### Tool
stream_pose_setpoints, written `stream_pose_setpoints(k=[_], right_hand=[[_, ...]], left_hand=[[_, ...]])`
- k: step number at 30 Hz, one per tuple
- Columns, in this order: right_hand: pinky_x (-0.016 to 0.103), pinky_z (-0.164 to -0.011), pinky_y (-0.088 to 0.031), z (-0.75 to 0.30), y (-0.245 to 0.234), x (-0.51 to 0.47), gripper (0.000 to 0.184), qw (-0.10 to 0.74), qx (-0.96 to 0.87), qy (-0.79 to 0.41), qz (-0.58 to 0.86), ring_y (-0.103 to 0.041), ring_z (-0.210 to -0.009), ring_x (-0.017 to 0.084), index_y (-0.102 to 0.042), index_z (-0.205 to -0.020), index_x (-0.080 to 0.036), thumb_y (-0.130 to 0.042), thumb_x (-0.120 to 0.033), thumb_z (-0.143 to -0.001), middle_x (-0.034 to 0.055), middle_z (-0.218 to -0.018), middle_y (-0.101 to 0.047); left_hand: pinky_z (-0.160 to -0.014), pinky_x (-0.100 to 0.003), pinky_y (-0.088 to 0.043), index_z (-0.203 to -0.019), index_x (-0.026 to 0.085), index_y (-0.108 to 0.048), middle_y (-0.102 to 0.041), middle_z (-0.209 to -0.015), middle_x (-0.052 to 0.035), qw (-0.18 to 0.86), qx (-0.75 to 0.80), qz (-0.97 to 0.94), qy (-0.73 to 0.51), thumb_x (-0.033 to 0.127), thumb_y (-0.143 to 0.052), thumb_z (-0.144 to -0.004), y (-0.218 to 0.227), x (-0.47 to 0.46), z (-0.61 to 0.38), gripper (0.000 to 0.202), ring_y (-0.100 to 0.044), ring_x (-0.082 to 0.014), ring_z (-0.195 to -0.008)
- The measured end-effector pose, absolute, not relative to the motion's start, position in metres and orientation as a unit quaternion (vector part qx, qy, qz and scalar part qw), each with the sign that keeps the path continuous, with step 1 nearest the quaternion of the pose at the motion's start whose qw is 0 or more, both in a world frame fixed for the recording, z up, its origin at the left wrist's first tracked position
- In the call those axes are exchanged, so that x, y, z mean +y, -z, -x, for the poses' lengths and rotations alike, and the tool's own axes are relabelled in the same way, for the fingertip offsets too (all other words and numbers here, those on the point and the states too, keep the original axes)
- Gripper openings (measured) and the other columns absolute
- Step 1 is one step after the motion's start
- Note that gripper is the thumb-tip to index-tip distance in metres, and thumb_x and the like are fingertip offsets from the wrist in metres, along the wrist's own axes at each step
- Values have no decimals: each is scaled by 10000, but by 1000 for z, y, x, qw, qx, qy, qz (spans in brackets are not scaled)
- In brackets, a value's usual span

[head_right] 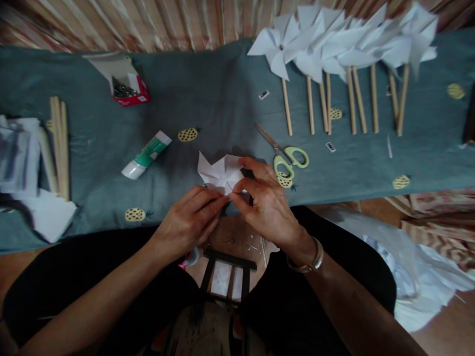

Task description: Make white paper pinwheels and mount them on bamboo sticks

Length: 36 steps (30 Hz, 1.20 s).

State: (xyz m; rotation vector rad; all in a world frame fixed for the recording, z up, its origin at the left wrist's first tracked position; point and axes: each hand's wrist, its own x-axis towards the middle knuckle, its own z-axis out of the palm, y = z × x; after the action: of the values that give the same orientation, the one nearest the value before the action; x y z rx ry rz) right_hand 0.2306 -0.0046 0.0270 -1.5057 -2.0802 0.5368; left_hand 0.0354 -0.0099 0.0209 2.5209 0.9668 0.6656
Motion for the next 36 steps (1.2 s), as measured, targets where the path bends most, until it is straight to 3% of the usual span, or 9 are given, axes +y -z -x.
stream_pose_setpoints(k=[23,32,36], right_hand=[[502,-1004,-474,-229,-27,-5,74,251,-766,-197,558,-565,-1188,301,-688,-800,-207,-659,-255,-848,115,-1279,-608],[516,-1016,-481,-229,-27,-7,70,261,-765,-198,554,-544,-1213,272,-680,-848,-297,-627,-260,-873,20,-1299,-589],[518,-1029,-468,-229,-27,-8,130,258,-772,-197,546,-516,-1246,281,-692,-939,-315,-576,-264,-905,18,-1345,-559]], left_hand=[[-841,-334,-570,-1137,75,-613,-651,-1081,-118,145,351,-896,-231,93,-523,-921,-17,-11,-35,235,-577,-195,-958],[-839,-354,-573,-1142,90,-610,-652,-1095,-125,156,356,-895,-217,105,-485,-941,-20,-11,-35,237,-582,-203,-982],[-837,-346,-572,-1136,74,-609,-652,-1085,-130,157,357,-896,-213,109,-486,-941,-21,-11,-35,233,-580,-204,-983]])
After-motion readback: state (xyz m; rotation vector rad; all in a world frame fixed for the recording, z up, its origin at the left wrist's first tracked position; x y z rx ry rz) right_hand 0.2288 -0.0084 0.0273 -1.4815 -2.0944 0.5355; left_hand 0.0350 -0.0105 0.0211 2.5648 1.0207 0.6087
